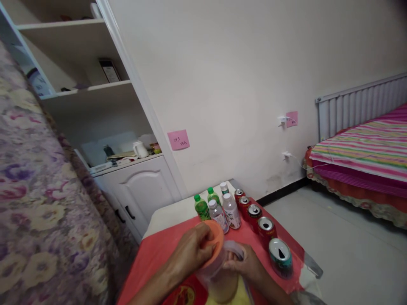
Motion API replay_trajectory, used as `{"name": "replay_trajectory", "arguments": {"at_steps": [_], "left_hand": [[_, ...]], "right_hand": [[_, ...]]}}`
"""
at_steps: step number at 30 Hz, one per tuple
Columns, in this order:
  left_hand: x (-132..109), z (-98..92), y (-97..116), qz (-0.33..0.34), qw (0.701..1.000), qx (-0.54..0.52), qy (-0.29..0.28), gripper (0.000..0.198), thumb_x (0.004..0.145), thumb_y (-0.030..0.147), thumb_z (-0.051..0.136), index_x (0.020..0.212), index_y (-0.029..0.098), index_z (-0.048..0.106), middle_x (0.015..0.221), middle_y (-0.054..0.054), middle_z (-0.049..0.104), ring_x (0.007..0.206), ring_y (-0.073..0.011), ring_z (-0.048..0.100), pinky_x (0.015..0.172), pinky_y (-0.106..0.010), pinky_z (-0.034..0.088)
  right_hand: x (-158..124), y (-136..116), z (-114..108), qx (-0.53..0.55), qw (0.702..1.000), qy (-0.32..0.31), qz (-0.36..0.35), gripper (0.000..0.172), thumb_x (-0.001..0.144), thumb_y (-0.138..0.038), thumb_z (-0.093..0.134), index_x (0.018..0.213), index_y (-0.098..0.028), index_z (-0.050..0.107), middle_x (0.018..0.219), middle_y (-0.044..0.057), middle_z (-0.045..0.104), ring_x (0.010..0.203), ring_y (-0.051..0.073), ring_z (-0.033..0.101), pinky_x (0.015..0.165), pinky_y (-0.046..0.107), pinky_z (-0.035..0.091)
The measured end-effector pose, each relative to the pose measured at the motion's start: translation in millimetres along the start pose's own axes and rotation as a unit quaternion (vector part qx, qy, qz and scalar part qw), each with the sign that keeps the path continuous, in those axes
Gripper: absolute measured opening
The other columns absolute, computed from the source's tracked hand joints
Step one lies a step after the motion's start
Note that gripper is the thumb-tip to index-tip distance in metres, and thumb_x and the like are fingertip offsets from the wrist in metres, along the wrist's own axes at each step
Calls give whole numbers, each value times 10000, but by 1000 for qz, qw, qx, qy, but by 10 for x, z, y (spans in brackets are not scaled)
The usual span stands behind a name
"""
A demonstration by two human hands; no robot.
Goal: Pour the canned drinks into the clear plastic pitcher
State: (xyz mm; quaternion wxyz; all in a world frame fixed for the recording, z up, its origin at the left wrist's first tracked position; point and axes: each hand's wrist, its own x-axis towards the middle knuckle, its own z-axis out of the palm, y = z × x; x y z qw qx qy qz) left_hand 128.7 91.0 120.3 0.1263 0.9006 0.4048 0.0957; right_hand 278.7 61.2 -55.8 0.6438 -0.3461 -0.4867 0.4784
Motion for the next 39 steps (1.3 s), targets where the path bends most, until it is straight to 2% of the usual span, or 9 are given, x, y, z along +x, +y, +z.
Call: {"name": "replay_trajectory", "arguments": {"at_steps": [4, 8, 13, 18, 21, 26, 30, 34, 39], "left_hand": [[-58, -38, -48, 41, 996, -76, 11, 148, 810, 254, 564, 913, 202, 657, 894, -11, 659, 818, -163, 590, 732, -275, 439], [-232, 7, -318, 18, 971, -185, 148, 357, 936, 449, 457, 1181, 235, 604, 1236, -78, 630, 1120, -222, 592, 971, -372, 454], [-404, 505, -753, -46, 920, -343, 186, 1039, 631, 740, 697, 1441, 206, 324, 1545, -202, 405, 1398, -367, 432, 1118, -514, 399], [-358, 1058, -878, -28, 877, -424, 227, 1389, 478, 770, 776, 1526, 253, 25, 1663, -218, 165, 1509, -364, 269, 1180, -478, 350], [-292, 1274, -896, -31, 852, -471, 227, 1514, 393, 820, 762, 1522, 280, -89, 1627, -218, 272, 1494, -369, 305, 1183, -488, 343], [-263, 1447, -894, -29, 813, -530, 240, 1515, 332, 700, 859, 1527, 233, 54, 1553, -209, 393, 1490, -404, 287, 1216, -514, 278], [-288, 1445, -845, -34, 817, -541, 197, 1486, 296, 591, 909, 1510, 222, 135, 1459, -183, 501, 1428, -388, 402, 1199, -485, 326], [-280, 1474, -825, 23, 791, -582, 186, 1306, 415, 586, 883, 1478, 232, 212, 1485, -178, 486, 1392, -349, 469, 1167, -459, 390], [-259, 1524, -837, 57, 787, -585, 189, 1227, 503, 512, 865, 1472, 228, 167, 1559, -191, 391, 1458, -330, 382, 1202, -468, 347]], "right_hand": [[-9, 2, -50, -9, 1000, 0, -2, 445, 593, -485, 839, 626, -198, 501, 553, -90, 400, 555, 75, 318, 510, 239, 251], [-60, -48, -65, -22, 1000, 5, -4, 411, 604, -438, 838, 679, -193, 516, 606, -78, 461, 587, 88, 385, 537, 233, 296], [-141, -116, -73, -55, 997, 46, -11, 356, 634, -392, 810, 793, -191, 564, 703, -63, 537, 666, 122, 485, 597, 232, 381], [-222, -104, -93, -140, 986, 90, -21, 363, 718, -443, 736, 954, -184, 639, 875, 17, 672, 829, 204, 616, 760, 299, 495], [-283, -80, -114, -179, 979, 102, -9, 397, 764, -484, 697, 1022, -188, 645, 985, 62, 709, 937, 249, 649, 828, 330, 516], [-366, -256, -182, -250, 958, 134, -45, 389, 842, -522, 620, 1086, -220, 632, 1083, 72, 705, 1026, 261, 653, 902, 357, 521], [-264, -753, -44, -354, 914, 169, -101, 326, 899, -501, 550, 1050, -227, 642, 1074, 88, 701, 982, 239, 653, 872, 347, 515], [11, -1251, 408, -485, 866, 24, -122, 235, 922, -392, 517, 967, -216, 664, 976, 70, 721, 905, 213, 665, 821, 323, 502], [334, -1392, 950, -712, 701, -41, -18, 296, 873, -360, 560, 1047, -158, 687, 1098, 152, 738, 989, 287, 700, 807, 356, 503]]}}
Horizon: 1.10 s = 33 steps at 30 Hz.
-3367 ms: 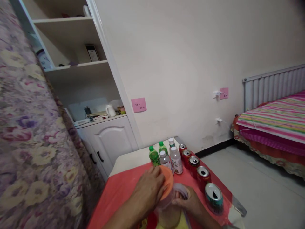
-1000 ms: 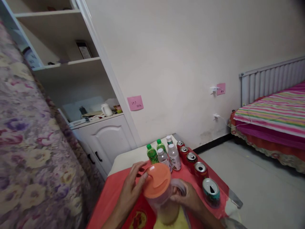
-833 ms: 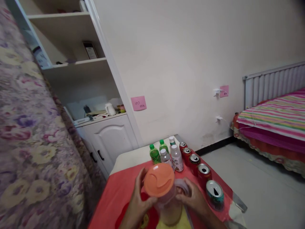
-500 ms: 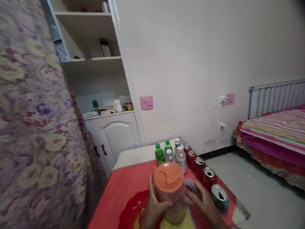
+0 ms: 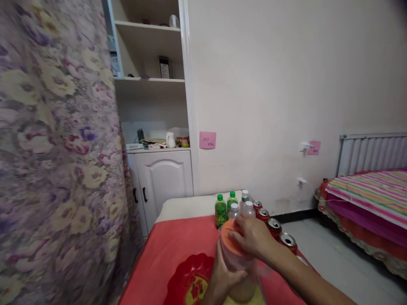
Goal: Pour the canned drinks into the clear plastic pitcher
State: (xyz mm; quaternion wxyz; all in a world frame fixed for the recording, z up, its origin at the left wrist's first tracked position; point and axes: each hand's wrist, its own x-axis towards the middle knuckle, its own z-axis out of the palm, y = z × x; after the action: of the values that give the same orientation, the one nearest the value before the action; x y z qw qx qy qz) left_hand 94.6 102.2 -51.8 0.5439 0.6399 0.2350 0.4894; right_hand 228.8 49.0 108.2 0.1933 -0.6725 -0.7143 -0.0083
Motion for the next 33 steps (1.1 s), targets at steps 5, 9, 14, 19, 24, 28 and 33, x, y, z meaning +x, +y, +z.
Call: {"name": "replay_trajectory", "arguments": {"at_steps": [5, 9, 14, 19, 24, 28, 33], "left_hand": [[0, 19, 15, 22, 999, -31, -4, 1262, 495, 571, 853, 1487, 222, 155, 1575, -190, 360, 1455, -332, 385, 1188, -445, 371], [0, 17, 16, 24, 999, -36, -4, 1238, 468, 537, 862, 1473, 231, 208, 1537, -183, 409, 1451, -347, 386, 1193, -472, 357], [-13, 6, 12, -5, 1000, 14, 26, 1213, 443, 412, 873, 1480, 269, 261, 1507, -135, 469, 1445, -349, 392, 1195, -459, 356], [-12, 7, 0, 16, 999, -26, 26, 1154, 443, 278, 827, 1457, 233, 277, 1522, -162, 439, 1431, -346, 409, 1179, -448, 365], [-15, 11, 52, -5, 1000, 1, 22, 1138, 439, 238, 794, 1457, 274, 287, 1525, -128, 452, 1442, -349, 392, 1180, -453, 360], [-22, 30, 62, -10, 998, 47, 33, 1150, 437, 207, 785, 1470, 276, 286, 1528, -107, 451, 1455, -337, 374, 1185, -429, 363], [-14, 51, 51, -8, 997, 47, 55, 1090, 437, 169, 741, 1438, 197, 310, 1478, -153, 487, 1419, -338, 418, 1172, -429, 377]], "right_hand": [[156, -157, 128, -77, 996, -32, 34, 306, 852, -276, 565, 1061, -92, 692, 1024, 240, 757, 918, 376, 729, 705, 399, 501], [162, -171, 167, -91, 995, -32, 36, 262, 839, -125, 501, 1008, -101, 700, 956, 228, 767, 865, 343, 730, 655, 358, 467], [130, -182, 175, -97, 995, -18, 13, 242, 809, -76, 520, 974, -112, 694, 938, 219, 764, 851, 323, 718, 625, 336, 419], [158, -157, 188, -106, 994, -2, 13, 226, 790, -84, 539, 958, -124, 685, 944, 193, 766, 817, 300, 722, 611, 319, 393], [119, -147, 208, -109, 994, 15, 17, 247, 809, -101, 509, 993, -136, 670, 964, 181, 758, 827, 295, 713, 600, 317, 368], [70, -117, 226, -105, 993, 38, 27, 257, 865, -122, 447, 1013, -145, 655, 969, 183, 752, 857, 297, 708, 613, 328, 358], [99, -94, 248, -95, 994, 42, 38, 213, 895, -161, 463, 957, -156, 666, 951, 165, 762, 816, 282, 711, 604, 321, 348]]}}
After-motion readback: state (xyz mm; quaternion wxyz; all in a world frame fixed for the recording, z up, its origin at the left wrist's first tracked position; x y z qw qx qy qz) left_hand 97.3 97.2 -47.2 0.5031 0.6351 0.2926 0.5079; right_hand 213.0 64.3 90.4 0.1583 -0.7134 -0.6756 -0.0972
